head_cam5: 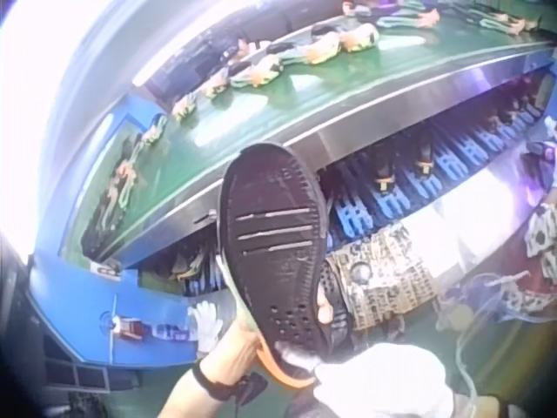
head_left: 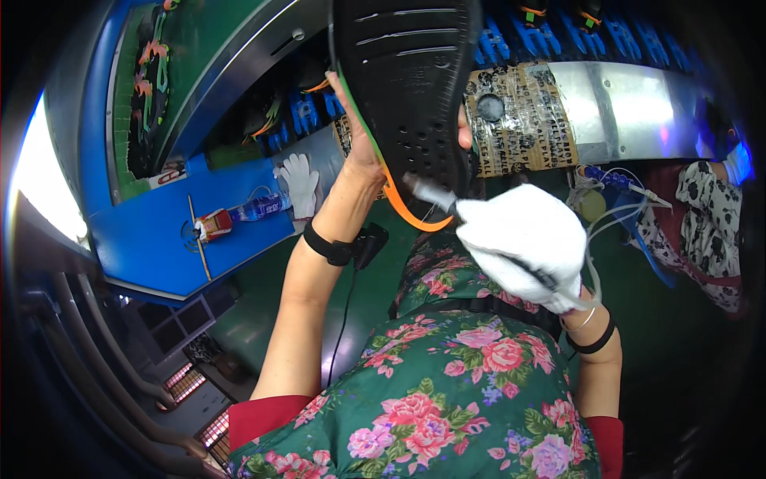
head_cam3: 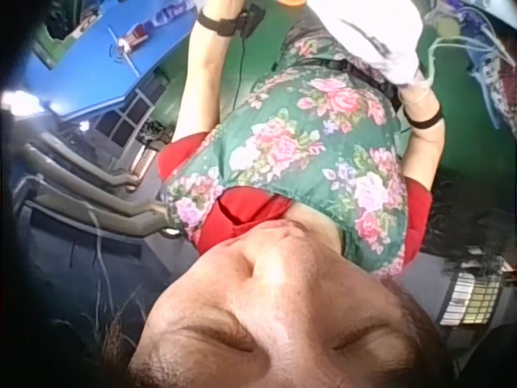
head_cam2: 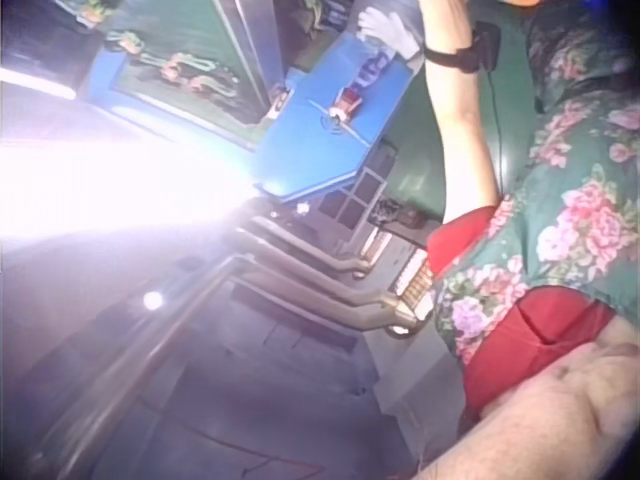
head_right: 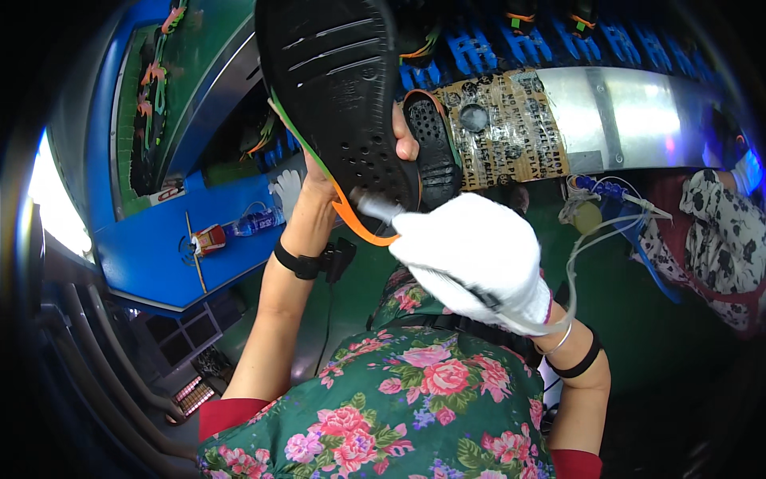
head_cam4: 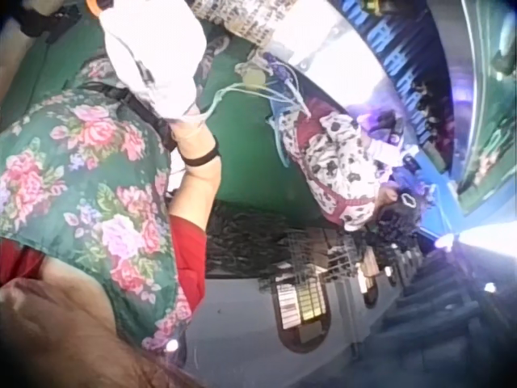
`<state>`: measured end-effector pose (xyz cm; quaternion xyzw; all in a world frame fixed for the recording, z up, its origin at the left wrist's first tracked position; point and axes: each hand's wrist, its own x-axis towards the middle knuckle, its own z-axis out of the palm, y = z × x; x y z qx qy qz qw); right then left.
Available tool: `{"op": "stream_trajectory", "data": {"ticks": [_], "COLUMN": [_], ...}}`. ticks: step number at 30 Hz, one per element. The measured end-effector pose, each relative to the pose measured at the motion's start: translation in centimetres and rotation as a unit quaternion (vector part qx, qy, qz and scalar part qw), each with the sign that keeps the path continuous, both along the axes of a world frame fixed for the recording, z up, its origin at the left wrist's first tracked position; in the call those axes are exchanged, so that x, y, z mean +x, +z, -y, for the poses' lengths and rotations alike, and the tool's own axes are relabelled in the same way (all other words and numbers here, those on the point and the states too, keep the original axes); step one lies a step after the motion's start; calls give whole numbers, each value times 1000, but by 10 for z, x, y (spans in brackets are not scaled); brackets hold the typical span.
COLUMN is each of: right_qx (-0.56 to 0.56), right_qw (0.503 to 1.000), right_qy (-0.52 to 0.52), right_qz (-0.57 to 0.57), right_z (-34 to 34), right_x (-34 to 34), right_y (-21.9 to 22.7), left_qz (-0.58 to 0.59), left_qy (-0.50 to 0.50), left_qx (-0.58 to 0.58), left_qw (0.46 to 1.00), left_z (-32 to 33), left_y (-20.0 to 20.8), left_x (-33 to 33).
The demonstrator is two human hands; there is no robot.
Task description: Applying adhesive to the bottom of various shoe outsoles using a brush tool.
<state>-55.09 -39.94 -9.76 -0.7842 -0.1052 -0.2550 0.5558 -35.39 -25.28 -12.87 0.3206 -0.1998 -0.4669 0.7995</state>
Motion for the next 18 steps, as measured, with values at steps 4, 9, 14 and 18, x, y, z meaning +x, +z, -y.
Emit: {"op": "stream_trajectory", "data": {"ticks": [4, 9, 14, 18], "right_qx": [-51, 78, -64, 51], "right_qw": [996, 982, 989, 974], "right_qy": [66, 173, 137, 219], "right_qz": [25, -21, 3, -32], "right_z": [-13, -5, -7, 4], "right_x": [-3, -2, 0, 11], "right_y": [-9, 0, -10, 0], "left_qz": [-40, -126, -68, -77], "left_qy": [-72, -123, -165, -132], "left_qx": [12, 4, 93, 214], "left_qw": [997, 984, 979, 965], "left_z": [-5, -18, -14, -20], "left_y": [-3, -10, -4, 2], "left_x": [5, 2, 10, 4]}}
